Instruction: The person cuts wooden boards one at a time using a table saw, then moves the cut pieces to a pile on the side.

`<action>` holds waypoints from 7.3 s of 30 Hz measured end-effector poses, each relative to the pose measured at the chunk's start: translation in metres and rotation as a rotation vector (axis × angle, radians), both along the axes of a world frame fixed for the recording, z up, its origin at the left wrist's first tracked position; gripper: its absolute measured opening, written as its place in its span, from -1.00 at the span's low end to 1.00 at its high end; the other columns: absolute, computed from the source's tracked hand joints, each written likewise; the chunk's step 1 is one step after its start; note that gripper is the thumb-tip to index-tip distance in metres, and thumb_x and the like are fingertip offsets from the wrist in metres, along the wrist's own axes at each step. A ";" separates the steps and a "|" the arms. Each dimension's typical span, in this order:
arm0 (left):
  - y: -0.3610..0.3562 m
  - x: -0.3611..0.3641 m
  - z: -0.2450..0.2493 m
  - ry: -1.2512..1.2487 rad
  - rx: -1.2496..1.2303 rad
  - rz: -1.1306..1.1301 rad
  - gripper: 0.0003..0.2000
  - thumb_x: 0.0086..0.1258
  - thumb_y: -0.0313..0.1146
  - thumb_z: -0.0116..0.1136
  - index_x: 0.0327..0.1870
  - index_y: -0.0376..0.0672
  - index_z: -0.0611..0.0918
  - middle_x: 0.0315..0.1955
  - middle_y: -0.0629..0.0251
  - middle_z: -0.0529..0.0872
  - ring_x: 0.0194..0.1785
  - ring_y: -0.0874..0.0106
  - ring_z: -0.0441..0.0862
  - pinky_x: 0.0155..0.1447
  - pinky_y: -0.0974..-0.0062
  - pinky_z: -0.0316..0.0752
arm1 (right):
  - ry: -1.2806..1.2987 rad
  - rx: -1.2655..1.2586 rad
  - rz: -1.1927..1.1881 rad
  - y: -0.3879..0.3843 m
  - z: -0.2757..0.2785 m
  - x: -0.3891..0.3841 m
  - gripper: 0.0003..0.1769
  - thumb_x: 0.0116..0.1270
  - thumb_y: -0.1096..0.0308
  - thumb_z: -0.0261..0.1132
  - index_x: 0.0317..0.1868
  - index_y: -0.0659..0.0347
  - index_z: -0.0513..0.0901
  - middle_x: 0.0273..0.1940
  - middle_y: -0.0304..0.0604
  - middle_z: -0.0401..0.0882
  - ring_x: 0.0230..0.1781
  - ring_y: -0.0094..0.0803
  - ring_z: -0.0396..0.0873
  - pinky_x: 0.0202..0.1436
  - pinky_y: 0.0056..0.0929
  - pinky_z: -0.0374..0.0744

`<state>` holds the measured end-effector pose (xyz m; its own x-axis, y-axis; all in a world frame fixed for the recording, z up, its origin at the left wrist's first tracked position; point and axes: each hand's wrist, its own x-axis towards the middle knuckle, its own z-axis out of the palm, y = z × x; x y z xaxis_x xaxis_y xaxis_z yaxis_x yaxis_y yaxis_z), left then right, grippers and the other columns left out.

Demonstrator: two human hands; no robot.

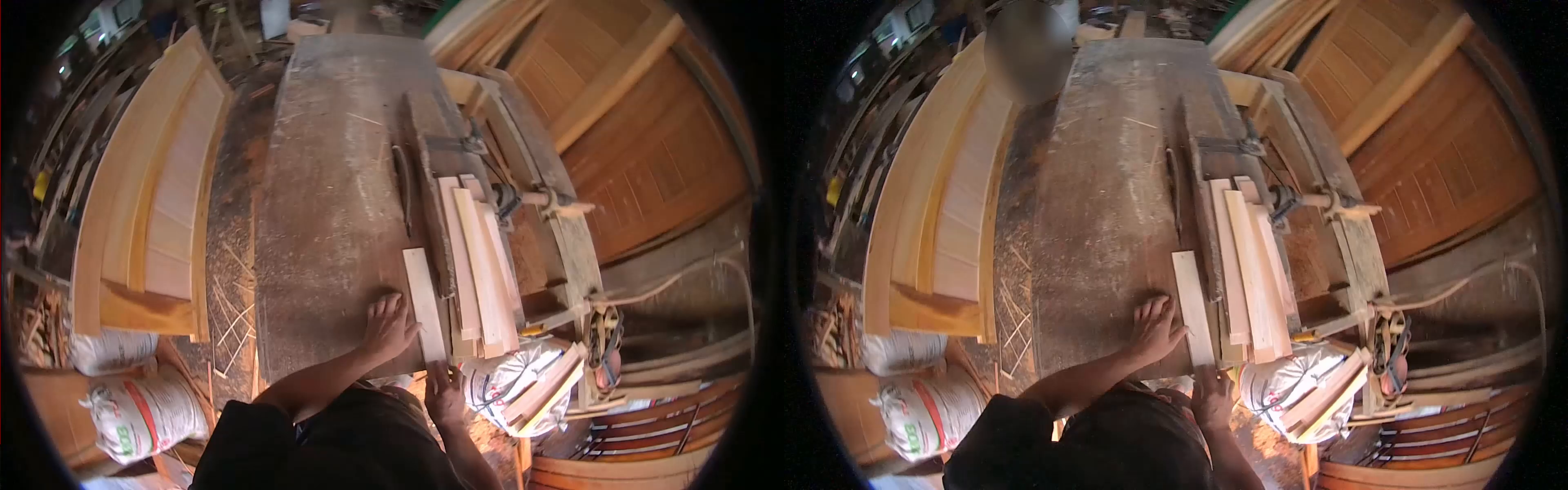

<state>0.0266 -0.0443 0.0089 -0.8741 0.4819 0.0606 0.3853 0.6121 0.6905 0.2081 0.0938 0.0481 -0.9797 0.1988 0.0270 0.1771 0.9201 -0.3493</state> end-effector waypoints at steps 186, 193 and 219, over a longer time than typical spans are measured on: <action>0.041 -0.073 -0.029 0.162 -0.484 -0.014 -0.38 0.72 0.03 -0.06 0.66 -0.11 0.29 0.67 0.13 0.24 0.70 0.10 0.16 0.70 -0.05 0.02 | -0.279 -0.053 -0.175 0.039 -0.006 -0.142 -0.70 0.47 0.24 0.25 -0.01 0.12 0.86 -0.05 -0.03 0.83 -0.06 -0.10 0.82 -0.05 -0.10 0.76; 0.043 -0.077 -0.049 0.054 -0.141 0.015 -0.43 0.59 -0.25 0.07 0.58 -0.22 0.38 0.61 -0.07 0.29 0.71 -0.07 0.05 0.72 -0.02 -0.05 | -0.415 0.024 0.083 0.031 -0.017 -0.187 -0.74 0.49 0.30 0.20 -0.07 0.19 0.80 -0.15 0.07 0.84 -0.16 -0.08 0.85 -0.16 0.01 0.78; -0.010 0.009 -0.003 -1.247 0.922 0.254 -0.10 0.54 0.53 -0.31 0.50 -0.14 0.47 0.21 -0.06 0.60 0.18 0.12 0.54 0.37 0.12 0.42 | 0.045 -0.907 0.039 -0.010 0.065 0.018 -0.66 0.35 0.46 0.40 0.12 0.36 0.71 0.33 0.17 0.59 0.31 0.12 0.61 0.36 -0.10 0.62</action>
<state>0.0355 -0.0541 0.0064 -0.6453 0.5256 -0.5544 -0.7341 -0.2257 0.6405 0.2263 0.0839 0.1129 -0.9880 0.1288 -0.0851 0.1199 0.2933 -0.9485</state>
